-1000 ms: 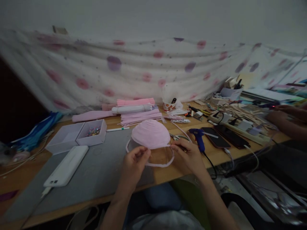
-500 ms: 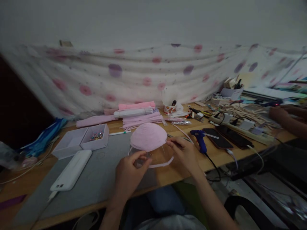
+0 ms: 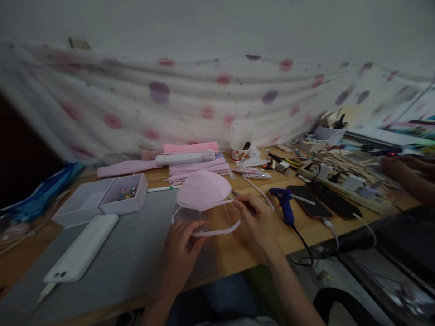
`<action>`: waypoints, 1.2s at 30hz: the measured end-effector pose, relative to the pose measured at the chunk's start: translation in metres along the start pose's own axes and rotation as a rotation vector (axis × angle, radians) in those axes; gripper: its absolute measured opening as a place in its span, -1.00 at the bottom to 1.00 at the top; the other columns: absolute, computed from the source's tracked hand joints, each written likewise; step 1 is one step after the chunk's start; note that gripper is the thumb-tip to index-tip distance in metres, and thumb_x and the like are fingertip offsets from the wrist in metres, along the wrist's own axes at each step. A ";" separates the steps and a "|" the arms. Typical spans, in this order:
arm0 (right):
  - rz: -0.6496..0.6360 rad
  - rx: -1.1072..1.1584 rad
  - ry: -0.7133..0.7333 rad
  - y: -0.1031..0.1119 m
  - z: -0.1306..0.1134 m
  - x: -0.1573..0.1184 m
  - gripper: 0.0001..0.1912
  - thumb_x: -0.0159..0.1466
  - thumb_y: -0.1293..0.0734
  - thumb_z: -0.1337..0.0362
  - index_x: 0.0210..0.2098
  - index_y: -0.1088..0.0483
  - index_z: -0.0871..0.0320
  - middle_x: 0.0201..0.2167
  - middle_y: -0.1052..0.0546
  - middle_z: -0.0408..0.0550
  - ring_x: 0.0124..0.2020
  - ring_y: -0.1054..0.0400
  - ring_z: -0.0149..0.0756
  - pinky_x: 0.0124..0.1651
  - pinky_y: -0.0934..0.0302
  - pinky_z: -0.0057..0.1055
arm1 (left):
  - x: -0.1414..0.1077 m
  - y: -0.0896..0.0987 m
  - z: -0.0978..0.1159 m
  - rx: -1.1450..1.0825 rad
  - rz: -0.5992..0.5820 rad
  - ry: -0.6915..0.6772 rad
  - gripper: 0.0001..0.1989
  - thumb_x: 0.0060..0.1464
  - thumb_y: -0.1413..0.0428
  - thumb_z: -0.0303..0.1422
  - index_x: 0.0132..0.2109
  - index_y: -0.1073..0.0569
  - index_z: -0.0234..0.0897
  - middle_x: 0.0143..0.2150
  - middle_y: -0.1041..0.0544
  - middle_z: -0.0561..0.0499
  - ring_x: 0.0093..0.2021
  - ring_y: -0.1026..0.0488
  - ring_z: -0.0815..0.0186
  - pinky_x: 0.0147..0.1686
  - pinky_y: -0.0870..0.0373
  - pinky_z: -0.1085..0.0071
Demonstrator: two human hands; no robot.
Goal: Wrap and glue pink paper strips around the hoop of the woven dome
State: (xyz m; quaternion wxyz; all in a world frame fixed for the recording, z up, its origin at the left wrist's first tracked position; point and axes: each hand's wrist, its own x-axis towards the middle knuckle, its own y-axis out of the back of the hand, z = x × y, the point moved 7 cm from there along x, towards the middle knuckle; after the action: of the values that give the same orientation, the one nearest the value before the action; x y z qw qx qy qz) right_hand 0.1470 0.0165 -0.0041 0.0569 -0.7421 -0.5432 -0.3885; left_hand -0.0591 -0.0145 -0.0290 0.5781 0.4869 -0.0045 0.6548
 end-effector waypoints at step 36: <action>-0.287 -0.327 0.254 0.021 -0.017 0.013 -0.84 0.32 -0.33 0.31 -0.10 -0.37 0.10 -0.30 -0.53 -0.10 -0.32 -0.44 -0.33 -0.29 -0.30 -0.45 | -0.003 -0.030 0.008 -0.159 0.088 0.204 -0.71 0.11 -0.17 -0.29 -0.06 -0.27 -0.16 -0.28 -0.43 0.03 -0.41 -0.45 0.36 -0.41 -0.44 0.41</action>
State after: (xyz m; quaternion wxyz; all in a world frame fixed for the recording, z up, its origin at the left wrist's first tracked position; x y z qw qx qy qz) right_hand 0.1571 0.0094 0.0231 -0.0521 -0.6019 -0.5614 -0.5655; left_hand -0.0313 -0.0113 -0.0430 0.5831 0.3697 -0.0189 0.7232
